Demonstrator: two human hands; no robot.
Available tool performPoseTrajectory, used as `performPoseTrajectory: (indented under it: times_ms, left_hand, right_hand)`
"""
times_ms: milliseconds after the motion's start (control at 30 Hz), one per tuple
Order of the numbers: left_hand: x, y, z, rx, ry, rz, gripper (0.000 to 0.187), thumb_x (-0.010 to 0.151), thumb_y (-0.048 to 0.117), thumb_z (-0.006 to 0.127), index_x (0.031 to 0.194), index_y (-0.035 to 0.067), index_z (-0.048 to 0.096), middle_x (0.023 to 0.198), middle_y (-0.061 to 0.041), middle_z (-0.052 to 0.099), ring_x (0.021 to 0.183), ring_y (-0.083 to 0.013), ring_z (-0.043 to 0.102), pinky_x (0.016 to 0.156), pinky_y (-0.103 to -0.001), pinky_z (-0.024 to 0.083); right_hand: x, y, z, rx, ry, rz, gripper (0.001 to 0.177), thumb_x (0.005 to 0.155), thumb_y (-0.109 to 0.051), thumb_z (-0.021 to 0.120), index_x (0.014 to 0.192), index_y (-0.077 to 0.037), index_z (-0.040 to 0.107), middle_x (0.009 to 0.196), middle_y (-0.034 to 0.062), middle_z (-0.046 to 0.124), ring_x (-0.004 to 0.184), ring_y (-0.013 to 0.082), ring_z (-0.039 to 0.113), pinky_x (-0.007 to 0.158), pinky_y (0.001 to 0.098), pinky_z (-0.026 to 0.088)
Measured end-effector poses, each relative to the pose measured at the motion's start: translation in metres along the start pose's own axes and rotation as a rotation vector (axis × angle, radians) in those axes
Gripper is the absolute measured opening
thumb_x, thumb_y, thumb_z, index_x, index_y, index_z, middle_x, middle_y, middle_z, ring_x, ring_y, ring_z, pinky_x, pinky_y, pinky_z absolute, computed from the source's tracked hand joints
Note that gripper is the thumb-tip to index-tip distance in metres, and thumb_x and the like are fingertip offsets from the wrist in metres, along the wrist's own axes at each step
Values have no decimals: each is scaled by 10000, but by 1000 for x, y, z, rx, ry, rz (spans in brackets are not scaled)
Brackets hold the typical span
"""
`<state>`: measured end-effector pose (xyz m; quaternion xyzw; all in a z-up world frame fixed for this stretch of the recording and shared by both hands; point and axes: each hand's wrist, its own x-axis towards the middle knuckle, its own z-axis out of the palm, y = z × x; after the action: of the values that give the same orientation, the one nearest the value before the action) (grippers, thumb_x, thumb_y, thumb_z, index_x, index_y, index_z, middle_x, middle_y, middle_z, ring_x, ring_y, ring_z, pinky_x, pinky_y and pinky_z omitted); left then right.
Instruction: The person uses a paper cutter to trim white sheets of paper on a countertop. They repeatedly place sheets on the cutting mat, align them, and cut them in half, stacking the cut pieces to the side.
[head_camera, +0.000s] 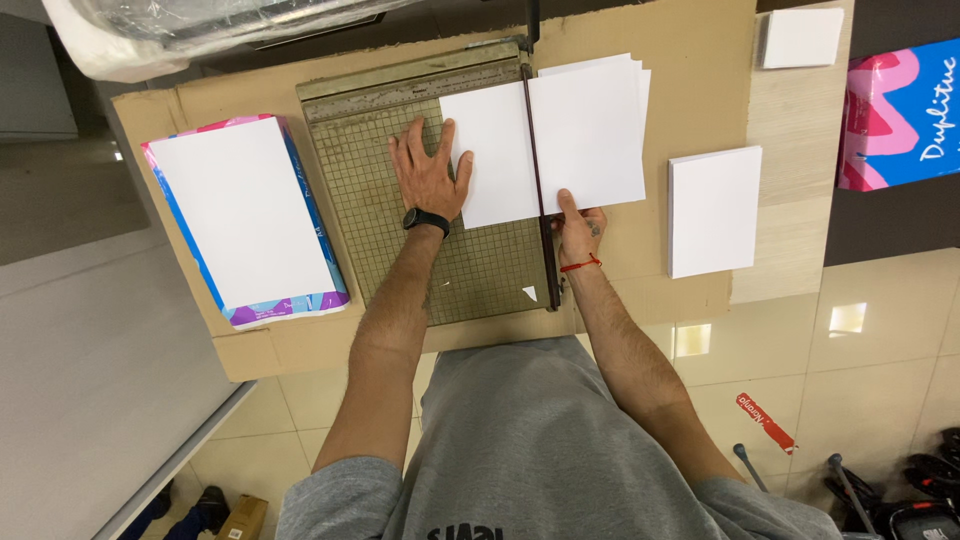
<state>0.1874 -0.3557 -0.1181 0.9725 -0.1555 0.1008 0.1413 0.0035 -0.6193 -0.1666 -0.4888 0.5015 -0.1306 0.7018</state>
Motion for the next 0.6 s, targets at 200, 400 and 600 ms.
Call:
performPoseTrajectory:
  times_ms: [200, 400, 600]
  left_hand:
    - [0, 0, 0, 16, 22, 18, 648, 1310, 732, 603, 1809, 333, 709, 1859, -167, 460, 1740, -425, 463, 1514, -760, 278]
    - [-3, -1, 20, 53, 26, 223, 524, 1362, 530, 560, 1831, 327, 680, 1919, -149, 493, 1821, -418, 440, 1514, -757, 255]
    - [-3, 15, 33, 134, -55, 336, 518, 1322, 291, 653, 1805, 111, 699, 2008, -151, 504, 1815, -353, 519, 1519, -652, 380]
  right_hand:
    - [-5, -8, 2, -10, -21, -7, 249, 1127, -181, 1058, 1153, -25, 866, 928, 125, 813, 693, 235, 810, 530, 347, 677]
    - [7, 4, -5, -19, -24, 35, 276, 1128, -181, 1055, 1190, 2, 857, 934, 129, 809, 703, 237, 829, 555, 338, 703]
    - [-34, -92, -15, -359, -262, 83, 353, 1183, -341, 1002, 1188, -2, 904, 893, 144, 849, 758, 250, 874, 613, 382, 710]
